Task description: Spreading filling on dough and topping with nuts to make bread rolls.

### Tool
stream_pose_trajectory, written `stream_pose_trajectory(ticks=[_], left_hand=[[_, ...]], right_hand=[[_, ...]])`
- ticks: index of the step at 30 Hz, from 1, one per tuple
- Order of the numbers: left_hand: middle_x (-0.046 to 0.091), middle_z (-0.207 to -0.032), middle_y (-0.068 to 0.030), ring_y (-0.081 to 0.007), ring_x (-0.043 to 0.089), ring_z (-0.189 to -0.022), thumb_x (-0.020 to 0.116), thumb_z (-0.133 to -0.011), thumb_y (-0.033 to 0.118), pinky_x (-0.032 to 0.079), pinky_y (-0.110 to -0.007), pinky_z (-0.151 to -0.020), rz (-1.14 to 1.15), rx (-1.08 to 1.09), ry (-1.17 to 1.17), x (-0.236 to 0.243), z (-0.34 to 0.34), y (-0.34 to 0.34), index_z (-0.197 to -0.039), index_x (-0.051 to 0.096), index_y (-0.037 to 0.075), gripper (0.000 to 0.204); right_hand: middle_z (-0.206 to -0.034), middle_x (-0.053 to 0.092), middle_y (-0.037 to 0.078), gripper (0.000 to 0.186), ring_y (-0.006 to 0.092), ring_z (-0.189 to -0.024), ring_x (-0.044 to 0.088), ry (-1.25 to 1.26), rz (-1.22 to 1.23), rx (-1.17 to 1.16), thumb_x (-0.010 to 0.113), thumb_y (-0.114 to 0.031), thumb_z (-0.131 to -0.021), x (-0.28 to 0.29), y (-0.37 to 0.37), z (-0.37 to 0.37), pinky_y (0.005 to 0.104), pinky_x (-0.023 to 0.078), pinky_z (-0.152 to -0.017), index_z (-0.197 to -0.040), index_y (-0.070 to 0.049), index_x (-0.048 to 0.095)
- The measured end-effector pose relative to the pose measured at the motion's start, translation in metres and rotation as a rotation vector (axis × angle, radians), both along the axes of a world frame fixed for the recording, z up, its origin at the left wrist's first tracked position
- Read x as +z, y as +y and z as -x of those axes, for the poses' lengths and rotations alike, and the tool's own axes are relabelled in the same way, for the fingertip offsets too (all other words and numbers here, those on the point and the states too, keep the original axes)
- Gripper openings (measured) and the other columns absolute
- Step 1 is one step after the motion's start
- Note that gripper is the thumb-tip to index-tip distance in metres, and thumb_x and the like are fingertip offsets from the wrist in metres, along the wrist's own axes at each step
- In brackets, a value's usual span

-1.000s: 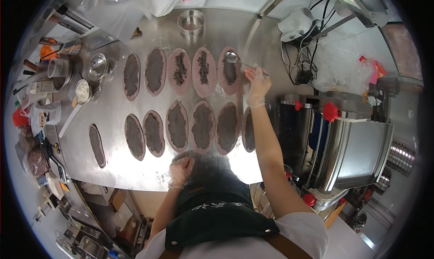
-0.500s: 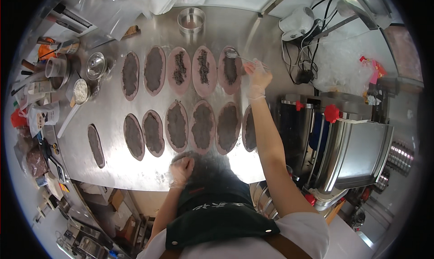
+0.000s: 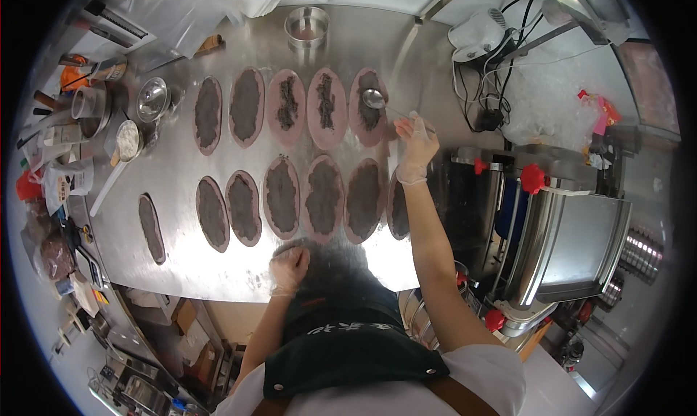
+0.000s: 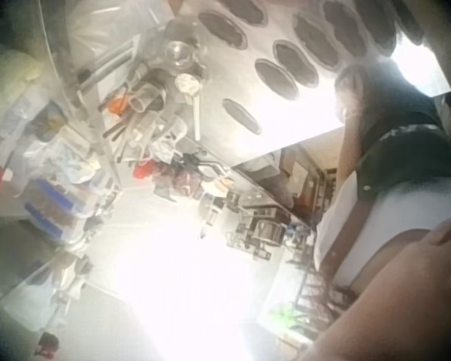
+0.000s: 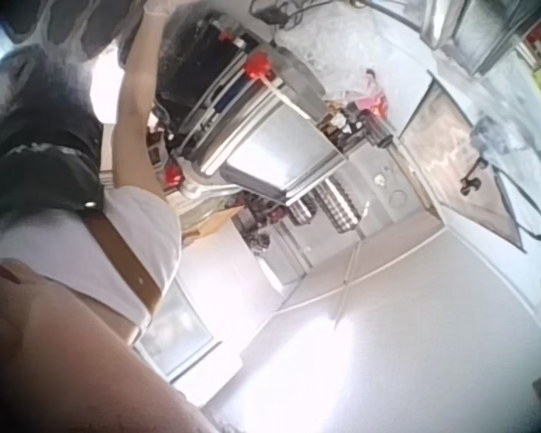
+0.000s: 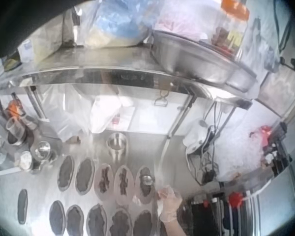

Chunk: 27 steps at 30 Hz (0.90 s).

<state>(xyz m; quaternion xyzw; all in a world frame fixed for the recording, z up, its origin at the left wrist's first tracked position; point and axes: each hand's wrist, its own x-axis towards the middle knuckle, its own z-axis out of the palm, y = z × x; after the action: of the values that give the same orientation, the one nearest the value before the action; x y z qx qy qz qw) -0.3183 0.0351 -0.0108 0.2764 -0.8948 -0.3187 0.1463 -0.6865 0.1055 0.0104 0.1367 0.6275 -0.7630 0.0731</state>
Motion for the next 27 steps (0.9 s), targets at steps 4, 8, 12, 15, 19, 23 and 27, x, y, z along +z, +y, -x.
stream_pose_trajectory(ticks=[4,8,12,15,19,23,27], left_hand=[[0.057,-0.058,-0.0088,-0.0288,0.057,-0.05,0.068,-0.077,0.011,0.045,-0.04,-0.046,-0.006,-0.003,0.025,-0.001,0.003,0.003,-0.068,0.058,0.009,0.014],[0.056,-0.058,-0.0087,-0.0287,0.057,-0.05,0.068,-0.077,0.011,0.045,-0.04,-0.047,-0.007,-0.002,0.01,0.001,0.0,0.002,-0.066,0.056,0.009,0.016],[0.055,-0.057,-0.0085,-0.0289,0.056,-0.049,0.068,-0.076,0.011,0.045,-0.04,-0.046,-0.034,-0.006,0.009,0.001,0.001,0.0,-0.066,0.054,0.009,0.017],[0.055,-0.057,-0.0083,-0.0292,0.056,-0.05,0.068,-0.076,0.011,0.044,-0.039,-0.046,-0.002,-0.007,0.005,-0.002,-0.001,0.002,-0.067,0.054,0.01,0.017],[0.056,-0.057,-0.0083,-0.0292,0.057,-0.051,0.068,-0.076,0.011,0.045,-0.039,-0.046,-0.015,0.001,0.031,-0.003,-0.001,0.004,-0.067,0.055,0.01,0.016],[0.058,-0.059,-0.0087,-0.0295,0.058,-0.052,0.067,-0.076,0.011,0.045,-0.04,-0.047,-0.014,-0.003,0.011,-0.006,-0.003,0.003,-0.067,0.056,0.01,0.015],[0.058,-0.059,-0.0089,-0.0297,0.058,-0.052,0.067,-0.076,0.011,0.046,-0.04,-0.048,-0.016,-0.006,-0.018,-0.004,-0.003,0.003,-0.068,0.057,0.01,0.013]], right_hand=[[-0.089,0.066,0.02,0.024,0.0254,-0.075,0.069,0.098,0.043,0.042,0.057,-0.011,-0.093,0.008,-0.02,0.013,0.0287,0.056,-0.067,-0.102,0.011,0.055],[-0.087,0.067,0.019,0.022,0.0236,-0.072,0.069,0.092,-0.116,0.097,0.053,-0.01,-0.094,0.011,-0.017,0.002,0.0282,0.056,-0.064,-0.101,0.011,0.056],[-0.086,0.067,0.018,0.021,0.0228,-0.07,0.069,0.13,-0.141,0.092,0.05,-0.008,-0.095,0.015,0.002,0.0,0.028,0.056,-0.061,-0.101,0.011,0.057],[-0.086,0.067,0.018,0.021,0.0231,-0.071,0.069,0.087,-0.131,0.017,0.05,-0.008,-0.095,0.016,0.018,-0.01,0.0282,0.056,-0.062,-0.102,0.011,0.056],[-0.09,0.067,0.02,0.025,0.0243,-0.076,0.069,0.071,-0.147,0.037,0.052,-0.012,-0.096,0.005,0.029,-0.024,0.0277,0.056,-0.067,-0.106,0.01,0.058],[-0.091,0.067,0.019,0.025,0.0245,-0.078,0.069,0.086,-0.139,0.086,0.05,-0.013,-0.097,0.009,0.031,-0.036,0.0284,0.056,-0.068,-0.107,0.009,0.058],[-0.091,0.067,0.018,0.025,0.0246,-0.079,0.069,0.084,-0.125,0.078,0.051,-0.014,-0.097,0.013,0.04,-0.045,0.0284,0.056,-0.069,-0.108,0.008,0.057]])
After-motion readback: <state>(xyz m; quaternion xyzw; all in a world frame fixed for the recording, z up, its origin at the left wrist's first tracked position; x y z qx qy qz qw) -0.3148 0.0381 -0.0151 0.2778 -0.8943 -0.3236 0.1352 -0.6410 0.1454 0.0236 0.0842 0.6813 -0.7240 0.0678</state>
